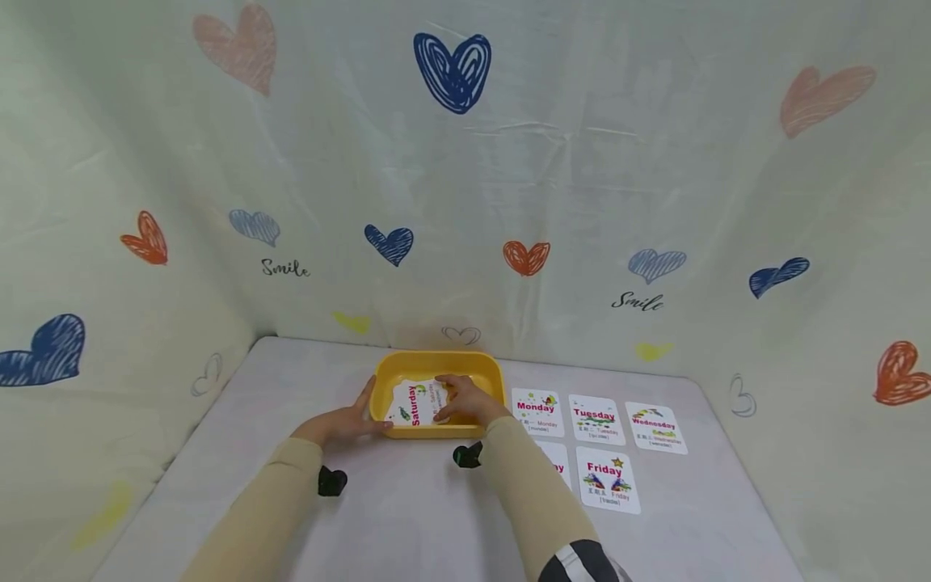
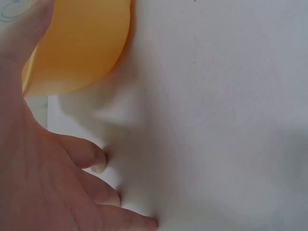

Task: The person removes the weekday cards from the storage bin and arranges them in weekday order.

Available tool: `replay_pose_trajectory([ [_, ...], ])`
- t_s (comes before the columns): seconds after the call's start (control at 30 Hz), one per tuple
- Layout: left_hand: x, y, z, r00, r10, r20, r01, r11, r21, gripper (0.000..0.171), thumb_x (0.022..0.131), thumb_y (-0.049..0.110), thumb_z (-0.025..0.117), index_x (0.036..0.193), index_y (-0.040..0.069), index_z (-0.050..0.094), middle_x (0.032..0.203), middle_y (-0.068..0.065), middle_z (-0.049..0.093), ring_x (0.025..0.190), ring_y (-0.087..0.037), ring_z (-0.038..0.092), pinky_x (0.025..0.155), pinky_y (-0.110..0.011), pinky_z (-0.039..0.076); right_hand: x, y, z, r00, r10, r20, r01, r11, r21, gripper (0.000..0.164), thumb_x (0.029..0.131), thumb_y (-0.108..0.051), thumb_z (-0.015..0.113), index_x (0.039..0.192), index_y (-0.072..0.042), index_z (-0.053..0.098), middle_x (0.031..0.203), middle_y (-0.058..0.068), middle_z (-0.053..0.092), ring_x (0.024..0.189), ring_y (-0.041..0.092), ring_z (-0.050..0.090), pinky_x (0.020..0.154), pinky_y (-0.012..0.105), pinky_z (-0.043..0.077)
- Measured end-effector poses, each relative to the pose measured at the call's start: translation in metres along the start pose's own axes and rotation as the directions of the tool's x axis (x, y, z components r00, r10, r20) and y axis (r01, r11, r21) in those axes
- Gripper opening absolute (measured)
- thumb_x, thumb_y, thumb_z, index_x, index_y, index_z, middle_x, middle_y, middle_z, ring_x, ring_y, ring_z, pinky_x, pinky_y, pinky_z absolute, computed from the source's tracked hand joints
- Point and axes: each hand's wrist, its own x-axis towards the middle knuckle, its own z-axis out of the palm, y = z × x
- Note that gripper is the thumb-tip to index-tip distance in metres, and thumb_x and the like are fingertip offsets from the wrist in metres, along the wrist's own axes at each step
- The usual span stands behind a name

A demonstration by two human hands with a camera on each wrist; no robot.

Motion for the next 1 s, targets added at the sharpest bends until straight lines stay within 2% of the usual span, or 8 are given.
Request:
replay_pose_trajectory([
  [0.27, 0.0, 0.0, 0.0, 1.0, 0.002, -0.004, -0.002, 1.0, 0.0, 0.111, 0.088, 0.056, 0.063, 0.154, 0.013, -0.014, 0.155, -0.031, 0.018, 0.133, -0.057, 0.028, 0.104, -0.071, 0.023, 0.003, -0.004, 0.001, 0.999, 0.032, -0.034, -0.035, 0.995, -0.095, 0.074, 0.077, -0.014, 0.084, 0.141, -0.027, 0.052, 0.147, 0.012, 0.036, 0.125, 0.032, 0.037, 0.11, 0.056, 0.026],
  [0.53, 0.002, -0.002, 0.002, 1.0, -0.004, -0.006, 0.004, 1.0, -0.006, 0.11, 0.088, 0.055, 0.063, 0.154, 0.013, -0.014, 0.154, -0.032, 0.019, 0.132, -0.058, 0.029, 0.103, -0.072, 0.023, 0.001, -0.005, 0.008, 0.997, 0.017, -0.081, -0.028, 0.991, -0.134, 0.079, 0.075, -0.008, 0.085, 0.144, -0.024, 0.05, 0.129, 0.009, 0.043, 0.11, 0.029, 0.043, 0.107, 0.053, 0.034],
  [0.73, 0.003, -0.003, 0.002, 1.0, 0.0, -0.002, 0.0, 1.0, -0.001, 0.11, 0.088, 0.056, 0.062, 0.154, 0.014, -0.015, 0.154, -0.032, 0.019, 0.132, -0.058, 0.028, 0.103, -0.072, 0.023, 0.007, -0.005, 0.006, 0.996, 0.073, -0.057, -0.08, 0.987, -0.139, 0.084, 0.074, -0.007, 0.085, 0.146, -0.029, 0.047, 0.135, 0.008, 0.041, 0.113, 0.03, 0.041, 0.106, 0.055, 0.034],
  [0.87, 0.005, -0.004, 0.002, 1.0, -0.002, -0.005, 0.003, 1.0, 0.006, 0.111, 0.087, 0.056, 0.063, 0.154, 0.014, -0.015, 0.153, -0.032, 0.02, 0.132, -0.058, 0.029, 0.103, -0.073, 0.023, 0.012, -0.003, 0.005, 0.995, 0.097, -0.038, -0.102, 0.978, -0.184, 0.086, 0.073, -0.008, 0.086, 0.146, -0.032, 0.047, 0.139, 0.008, 0.039, 0.115, 0.03, 0.04, 0.105, 0.057, 0.033],
  [1.0, 0.007, -0.006, 0.002, 1.0, -0.002, -0.004, 0.002, 1.0, 0.017, 0.111, 0.087, 0.058, 0.063, 0.154, 0.015, -0.015, 0.153, -0.032, 0.021, 0.131, -0.058, 0.03, 0.103, -0.072, 0.024, 0.016, -0.003, 0.005, 0.994, 0.106, -0.033, -0.111, 0.97, -0.215, 0.084, 0.072, -0.009, 0.087, 0.144, -0.032, 0.049, 0.133, 0.008, 0.04, 0.112, 0.03, 0.04, 0.102, 0.056, 0.036],
])
